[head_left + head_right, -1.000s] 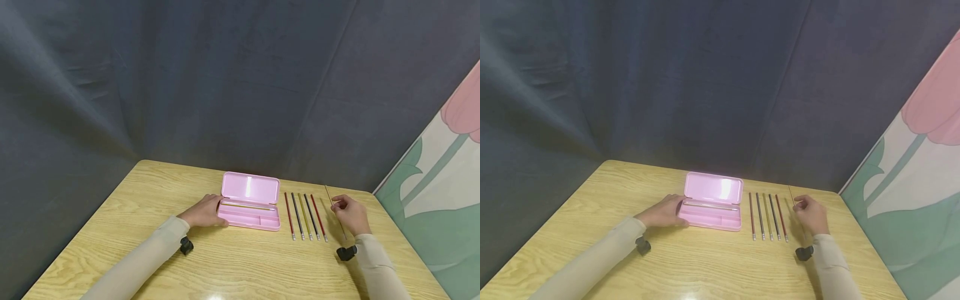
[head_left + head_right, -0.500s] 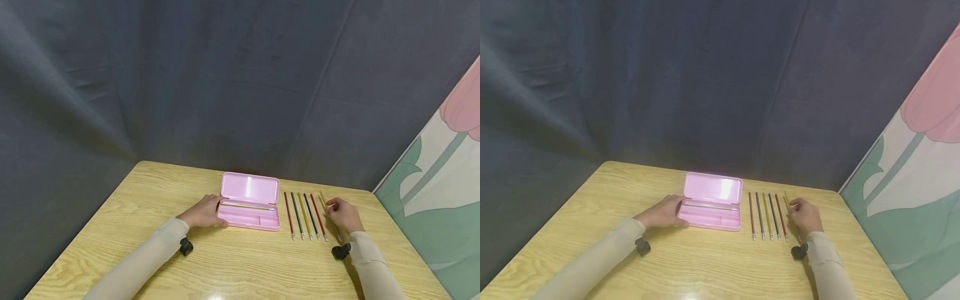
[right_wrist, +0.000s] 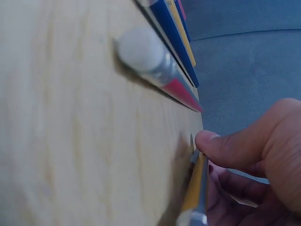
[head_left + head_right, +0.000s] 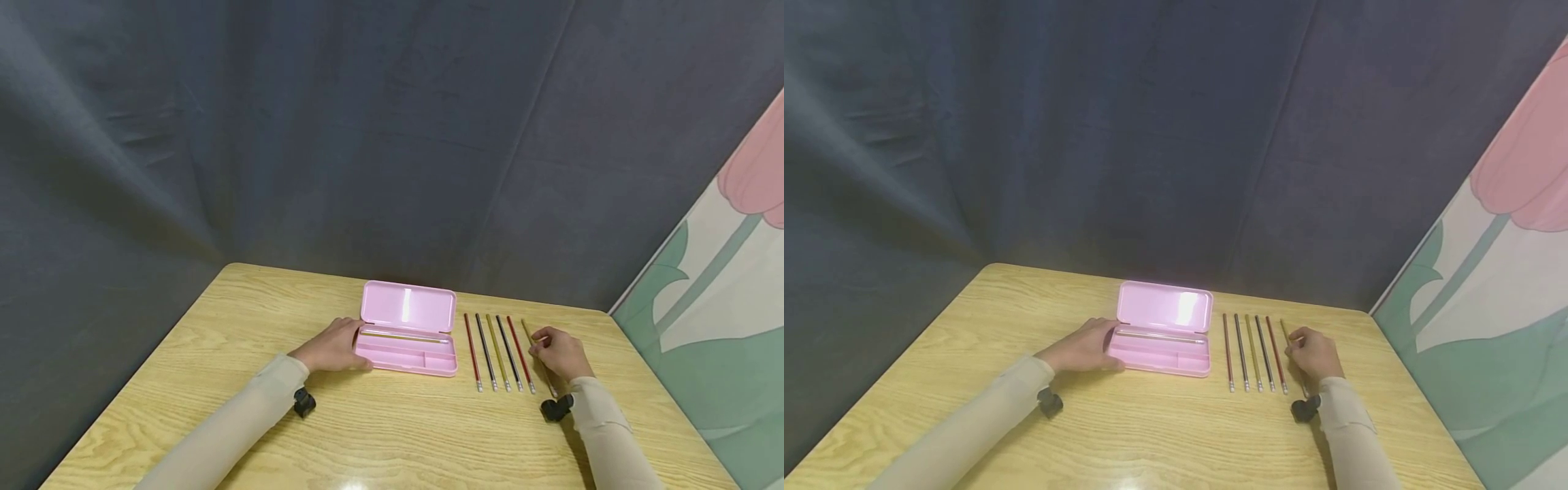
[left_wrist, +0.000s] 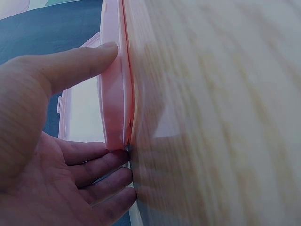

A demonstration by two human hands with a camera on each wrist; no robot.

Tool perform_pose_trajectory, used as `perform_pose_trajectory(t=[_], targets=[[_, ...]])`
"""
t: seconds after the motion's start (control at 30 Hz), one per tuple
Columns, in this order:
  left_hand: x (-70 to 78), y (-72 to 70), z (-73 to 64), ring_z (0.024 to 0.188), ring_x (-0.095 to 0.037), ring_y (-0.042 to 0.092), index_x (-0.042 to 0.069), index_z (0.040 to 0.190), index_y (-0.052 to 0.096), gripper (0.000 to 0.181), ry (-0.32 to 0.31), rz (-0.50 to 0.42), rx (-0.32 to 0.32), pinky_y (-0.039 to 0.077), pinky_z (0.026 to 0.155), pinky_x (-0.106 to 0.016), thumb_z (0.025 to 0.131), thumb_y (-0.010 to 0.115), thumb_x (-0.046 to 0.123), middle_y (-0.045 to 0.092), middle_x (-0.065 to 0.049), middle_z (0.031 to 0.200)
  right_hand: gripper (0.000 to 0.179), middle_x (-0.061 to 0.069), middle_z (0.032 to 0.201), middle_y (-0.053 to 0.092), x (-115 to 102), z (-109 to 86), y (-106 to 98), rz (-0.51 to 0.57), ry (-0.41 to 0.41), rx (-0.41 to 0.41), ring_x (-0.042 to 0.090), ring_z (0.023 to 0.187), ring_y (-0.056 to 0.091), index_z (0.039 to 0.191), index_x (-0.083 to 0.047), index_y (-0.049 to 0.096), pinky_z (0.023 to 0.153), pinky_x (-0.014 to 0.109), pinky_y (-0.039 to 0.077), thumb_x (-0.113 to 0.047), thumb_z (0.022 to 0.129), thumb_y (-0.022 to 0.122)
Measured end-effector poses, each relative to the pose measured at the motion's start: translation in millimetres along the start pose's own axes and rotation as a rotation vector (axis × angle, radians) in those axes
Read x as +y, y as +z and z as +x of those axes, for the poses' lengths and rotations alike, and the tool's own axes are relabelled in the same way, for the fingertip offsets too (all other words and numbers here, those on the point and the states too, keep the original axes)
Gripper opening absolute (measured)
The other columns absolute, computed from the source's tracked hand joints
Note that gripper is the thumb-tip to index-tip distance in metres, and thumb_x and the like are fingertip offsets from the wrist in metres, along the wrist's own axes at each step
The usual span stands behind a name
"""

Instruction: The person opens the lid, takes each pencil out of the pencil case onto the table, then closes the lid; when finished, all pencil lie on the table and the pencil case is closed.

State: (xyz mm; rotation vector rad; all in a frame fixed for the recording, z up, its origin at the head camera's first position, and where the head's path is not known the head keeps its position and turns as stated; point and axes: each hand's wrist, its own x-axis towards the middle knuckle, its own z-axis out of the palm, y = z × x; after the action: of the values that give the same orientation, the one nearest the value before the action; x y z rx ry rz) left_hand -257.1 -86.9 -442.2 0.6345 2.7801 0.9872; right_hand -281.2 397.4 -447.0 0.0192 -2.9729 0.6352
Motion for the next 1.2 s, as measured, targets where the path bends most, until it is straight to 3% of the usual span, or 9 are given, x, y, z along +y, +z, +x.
perform_pose_trajectory(t=[0.27, 0.6, 0.77, 0.93, 1.2], targets=[[1.0, -0.1, -0.4, 0.132, -0.029, 0.048, 0.008, 0.146, 0.05, 0.083, 0.001, -0.012, -0.005, 0.042, 0.111, -0.048, 0.077, 0.087, 0.035, 0.059, -0.009, 0.139, 0.028, 0.011, 0.089, 0.073, -2.4, 1.3, -1.5, -0.012, 0.022, -0.024, 0.021, 0.076, 0.066, 0.11, 0.001, 0.068, 0.073, 0.046, 0.053, -0.017, 0.088, 0.071], [0.9, 0.7, -0.1, 0.132, -0.028, 0.048, 0.008, 0.146, 0.05, 0.083, -0.009, -0.011, -0.009, 0.042, 0.111, -0.047, 0.077, 0.087, 0.036, 0.059, -0.008, 0.139, 0.031, 0.016, 0.094, 0.074, -4.0, -0.2, -4.5, 0.005, 0.055, -0.026, 0.024, 0.079, 0.067, 0.112, 0.002, 0.067, 0.072, 0.044, 0.053, -0.021, 0.091, 0.068], [0.5, 0.9, 0.7, 0.13, -0.027, 0.048, 0.008, 0.146, 0.05, 0.084, -0.004, -0.008, -0.009, 0.043, 0.11, -0.048, 0.077, 0.087, 0.037, 0.059, -0.009, 0.138, 0.027, 0.019, 0.094, 0.074, -9.9, -3.0, -9.5, 0.046, 0.039, 0.11, 0.022, 0.073, 0.065, 0.109, 0.002, 0.069, 0.063, 0.033, 0.048, -0.021, 0.094, 0.064], [-1.0, -0.1, 1.3, 0.13, -0.028, 0.048, 0.008, 0.146, 0.05, 0.083, 0.006, -0.01, -0.007, 0.043, 0.11, -0.048, 0.077, 0.086, 0.037, 0.059, -0.008, 0.137, 0.026, 0.016, 0.098, 0.074, -25.3, -1.6, -18.2, 0.108, 0.002, 0.272, 0.02, 0.079, 0.066, 0.111, -0.002, 0.071, 0.067, 0.028, 0.048, -0.023, 0.097, 0.065], [-2.2, -0.1, 1.4, 0.13, -0.028, 0.048, 0.006, 0.146, 0.05, 0.084, -0.002, 0.001, -0.011, 0.043, 0.111, -0.048, 0.077, 0.086, 0.038, 0.059, -0.009, 0.139, 0.023, 0.015, 0.103, 0.076, -61.2, 0.8, -17.7, 0.186, -0.054, 0.329, 0.019, 0.085, 0.07, 0.112, -0.006, 0.072, 0.068, 0.019, 0.049, -0.021, 0.096, 0.069]])
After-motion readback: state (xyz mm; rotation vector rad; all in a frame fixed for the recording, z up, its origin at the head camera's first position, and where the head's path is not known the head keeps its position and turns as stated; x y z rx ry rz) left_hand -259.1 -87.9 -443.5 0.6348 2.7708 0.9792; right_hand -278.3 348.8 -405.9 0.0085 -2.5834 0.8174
